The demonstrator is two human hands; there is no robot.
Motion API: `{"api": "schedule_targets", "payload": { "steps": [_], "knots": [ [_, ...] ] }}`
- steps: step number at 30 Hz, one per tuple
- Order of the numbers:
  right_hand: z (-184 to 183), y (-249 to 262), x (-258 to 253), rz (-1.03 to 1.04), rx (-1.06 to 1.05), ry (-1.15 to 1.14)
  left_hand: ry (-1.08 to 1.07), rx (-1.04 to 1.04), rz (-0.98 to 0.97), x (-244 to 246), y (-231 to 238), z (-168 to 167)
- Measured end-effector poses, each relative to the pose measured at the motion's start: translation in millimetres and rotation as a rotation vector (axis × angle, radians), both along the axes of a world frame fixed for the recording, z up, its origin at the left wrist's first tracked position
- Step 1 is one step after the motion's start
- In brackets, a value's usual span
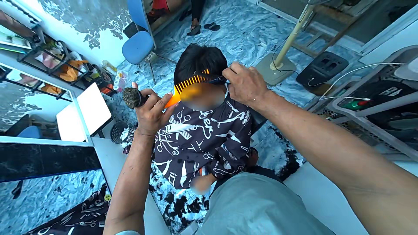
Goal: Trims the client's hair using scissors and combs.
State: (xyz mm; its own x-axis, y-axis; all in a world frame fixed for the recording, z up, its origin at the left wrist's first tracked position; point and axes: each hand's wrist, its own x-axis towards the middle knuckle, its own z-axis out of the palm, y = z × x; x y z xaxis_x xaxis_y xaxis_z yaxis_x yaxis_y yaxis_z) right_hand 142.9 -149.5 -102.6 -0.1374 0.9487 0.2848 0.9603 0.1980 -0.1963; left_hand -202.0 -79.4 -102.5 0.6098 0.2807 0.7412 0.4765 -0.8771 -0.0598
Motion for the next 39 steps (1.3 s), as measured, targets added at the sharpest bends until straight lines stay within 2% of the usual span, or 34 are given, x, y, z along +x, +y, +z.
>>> {"api": "schedule_targets", "payload": {
  "steps": [7,9,13,15,17,20,23,27,29,39],
  "knots": [
    [0,-3,2,-0.014,0.042,0.01,-0.033,0.023,-0.017,-2,2,4],
    [0,-6,2,-0.049,0.033,0.093,-0.094,-0.019,0.041,2,4,7],
    [-1,-7,9,-0.211,-0.058,0.379,-0.204,-0.344,0.2,50,2,32],
    [-4,-5,16,-0.282,-0.061,0.442,-0.135,-0.557,0.131,64,4,39],
    [-9,-5,24,-0.323,-0.052,0.468,0.04,-0.645,0.012,52,11,33],
    [-18,-8,37,-0.329,-0.077,0.451,0.303,-0.509,-0.109,5,11,8],
    [-25,-8,38,-0.272,-0.086,0.319,0.41,-0.307,-0.109,-23,-4,-8],
    [-33,-3,26,-0.078,0.073,0.04,0.338,-0.098,-0.059,-17,-9,-1],
    [-37,2,18,-0.026,0.117,-0.019,0.293,-0.035,-0.042,-9,-7,6],
    [-47,3,8,-0.071,0.123,0.074,0.268,0.005,-0.013,2,-6,21]
  ]
}}
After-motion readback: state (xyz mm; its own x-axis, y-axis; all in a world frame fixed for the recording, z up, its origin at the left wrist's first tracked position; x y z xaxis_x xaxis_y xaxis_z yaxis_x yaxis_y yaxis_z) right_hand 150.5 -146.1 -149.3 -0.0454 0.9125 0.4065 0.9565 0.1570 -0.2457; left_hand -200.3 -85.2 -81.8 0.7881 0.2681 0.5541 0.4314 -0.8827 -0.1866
